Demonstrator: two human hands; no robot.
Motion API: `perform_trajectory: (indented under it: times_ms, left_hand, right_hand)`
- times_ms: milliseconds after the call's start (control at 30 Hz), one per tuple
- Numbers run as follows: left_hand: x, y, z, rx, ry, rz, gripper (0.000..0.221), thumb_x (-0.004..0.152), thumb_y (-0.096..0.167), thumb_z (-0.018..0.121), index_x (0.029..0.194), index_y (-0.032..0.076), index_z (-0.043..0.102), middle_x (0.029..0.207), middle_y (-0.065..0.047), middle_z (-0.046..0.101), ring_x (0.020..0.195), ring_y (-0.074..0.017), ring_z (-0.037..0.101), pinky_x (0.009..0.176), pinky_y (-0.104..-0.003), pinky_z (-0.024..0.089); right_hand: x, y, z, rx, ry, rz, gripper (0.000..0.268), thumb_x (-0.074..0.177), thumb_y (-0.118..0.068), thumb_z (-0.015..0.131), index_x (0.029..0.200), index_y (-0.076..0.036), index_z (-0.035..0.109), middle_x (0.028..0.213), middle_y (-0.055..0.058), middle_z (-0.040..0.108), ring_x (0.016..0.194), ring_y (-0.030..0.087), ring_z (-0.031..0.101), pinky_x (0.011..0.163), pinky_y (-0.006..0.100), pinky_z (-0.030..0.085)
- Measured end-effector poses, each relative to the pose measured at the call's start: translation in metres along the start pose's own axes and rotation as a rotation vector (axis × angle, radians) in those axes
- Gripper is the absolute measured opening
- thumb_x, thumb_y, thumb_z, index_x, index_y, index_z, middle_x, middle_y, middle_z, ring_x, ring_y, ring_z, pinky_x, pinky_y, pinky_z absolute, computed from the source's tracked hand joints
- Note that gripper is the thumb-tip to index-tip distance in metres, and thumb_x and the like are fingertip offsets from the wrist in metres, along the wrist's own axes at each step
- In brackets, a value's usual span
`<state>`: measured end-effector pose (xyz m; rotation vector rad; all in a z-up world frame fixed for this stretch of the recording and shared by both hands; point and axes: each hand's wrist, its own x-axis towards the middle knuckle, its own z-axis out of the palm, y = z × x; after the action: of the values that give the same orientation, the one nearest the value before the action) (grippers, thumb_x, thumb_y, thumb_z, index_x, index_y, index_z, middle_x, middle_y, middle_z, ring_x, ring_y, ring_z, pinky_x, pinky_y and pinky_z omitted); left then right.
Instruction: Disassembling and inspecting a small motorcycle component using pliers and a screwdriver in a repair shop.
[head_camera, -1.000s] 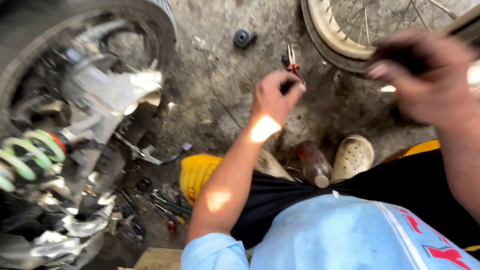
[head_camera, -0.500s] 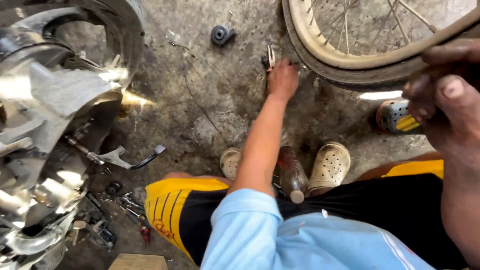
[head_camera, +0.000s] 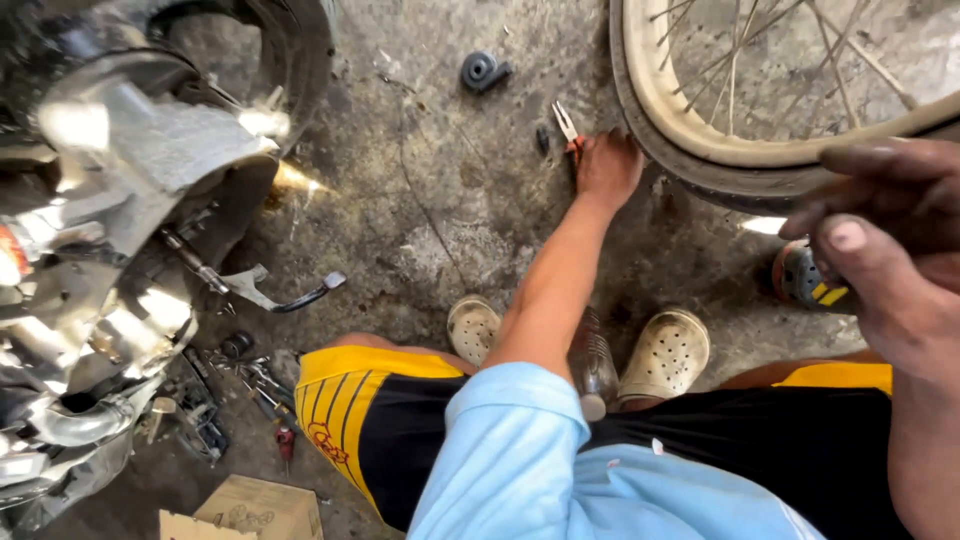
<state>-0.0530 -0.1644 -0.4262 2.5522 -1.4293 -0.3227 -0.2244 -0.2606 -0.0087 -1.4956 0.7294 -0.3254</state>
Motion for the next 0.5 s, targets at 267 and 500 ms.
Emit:
perform_trajectory:
  times_ms: [267,500]
  left_hand:
    - [-0.042,-0.038,-0.252,-1.246,-0.315,-0.181,0.028,0.108,0.023,0.058,0.094,0.011,0.078,0.092,-0.002,0.079,0.079,-0.0111,0.067,0.071,-0.028,0.055]
    - [-0.054,-0.081,-0.162,-0.325,-0.213,0.005,0.037,0.093,0.024,0.072,0.129,0.029,0.072,0.104,-0.009,0.063,0.096,-0.0382,0.070,0.079,-0.053,0.056]
  right_hand:
    - [0.034,-0.037,0.019,-0.314,-0.251,-0.235,0.043,0.113,-0.014,0.038,0.153,0.002,0.036,0.090,0.010,0.053,0.107,0.025,0.072,0.065,0.030,0.057]
    - [0.032,-0.056,0.035,-0.456,-0.129,-0.095,0.046,0.102,-0.005,0.074,0.145,0.004,0.058,0.103,0.014,0.067,0.079,0.018,0.063,0.068,0.029,0.054]
